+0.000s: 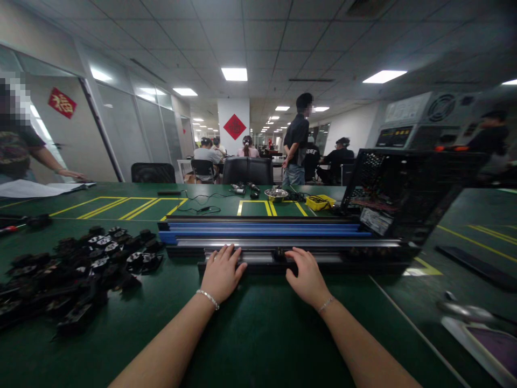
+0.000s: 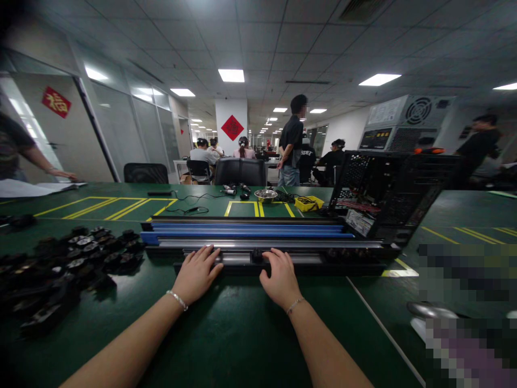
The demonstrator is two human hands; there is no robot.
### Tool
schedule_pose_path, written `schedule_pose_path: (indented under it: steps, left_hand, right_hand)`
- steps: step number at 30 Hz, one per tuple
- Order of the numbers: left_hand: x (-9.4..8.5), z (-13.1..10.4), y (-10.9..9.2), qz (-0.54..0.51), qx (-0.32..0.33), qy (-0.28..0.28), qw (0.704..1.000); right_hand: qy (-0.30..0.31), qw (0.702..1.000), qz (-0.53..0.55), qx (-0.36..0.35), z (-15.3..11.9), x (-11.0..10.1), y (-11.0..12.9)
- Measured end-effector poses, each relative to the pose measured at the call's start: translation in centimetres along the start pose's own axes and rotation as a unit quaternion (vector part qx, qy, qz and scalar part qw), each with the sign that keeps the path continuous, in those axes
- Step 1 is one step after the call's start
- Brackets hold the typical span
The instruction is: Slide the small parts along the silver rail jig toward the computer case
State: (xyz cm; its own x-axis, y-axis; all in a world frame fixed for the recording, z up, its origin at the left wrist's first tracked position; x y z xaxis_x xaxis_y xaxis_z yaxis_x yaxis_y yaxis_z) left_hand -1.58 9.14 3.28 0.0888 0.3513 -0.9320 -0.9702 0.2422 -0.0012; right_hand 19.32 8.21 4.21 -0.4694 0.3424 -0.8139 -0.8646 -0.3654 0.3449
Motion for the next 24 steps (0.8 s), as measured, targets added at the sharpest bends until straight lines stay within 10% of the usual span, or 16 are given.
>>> schedule_pose_path:
  steps: [24]
  left_hand:
    - [0.1, -0.1, 0.0, -0.010, 0.000, -0.005, 1.000]
  right_hand:
    - [0.060, 0.998, -0.006, -0.026, -0.3, 1.1, 1.3]
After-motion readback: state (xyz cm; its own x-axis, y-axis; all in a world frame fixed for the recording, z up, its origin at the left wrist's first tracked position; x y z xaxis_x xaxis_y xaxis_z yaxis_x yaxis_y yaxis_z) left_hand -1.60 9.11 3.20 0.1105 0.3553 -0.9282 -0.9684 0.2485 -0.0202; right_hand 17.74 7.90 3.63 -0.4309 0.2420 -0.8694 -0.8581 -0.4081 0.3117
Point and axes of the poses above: each hand's wrist, its own z-axis towards the middle knuckle, its own x-axis out of the palm, y = z × x, the point moved 8 cm from there along z, towards the middle knuckle, and after that the axes turned 3 degrees about y, right-handed, at the moved point
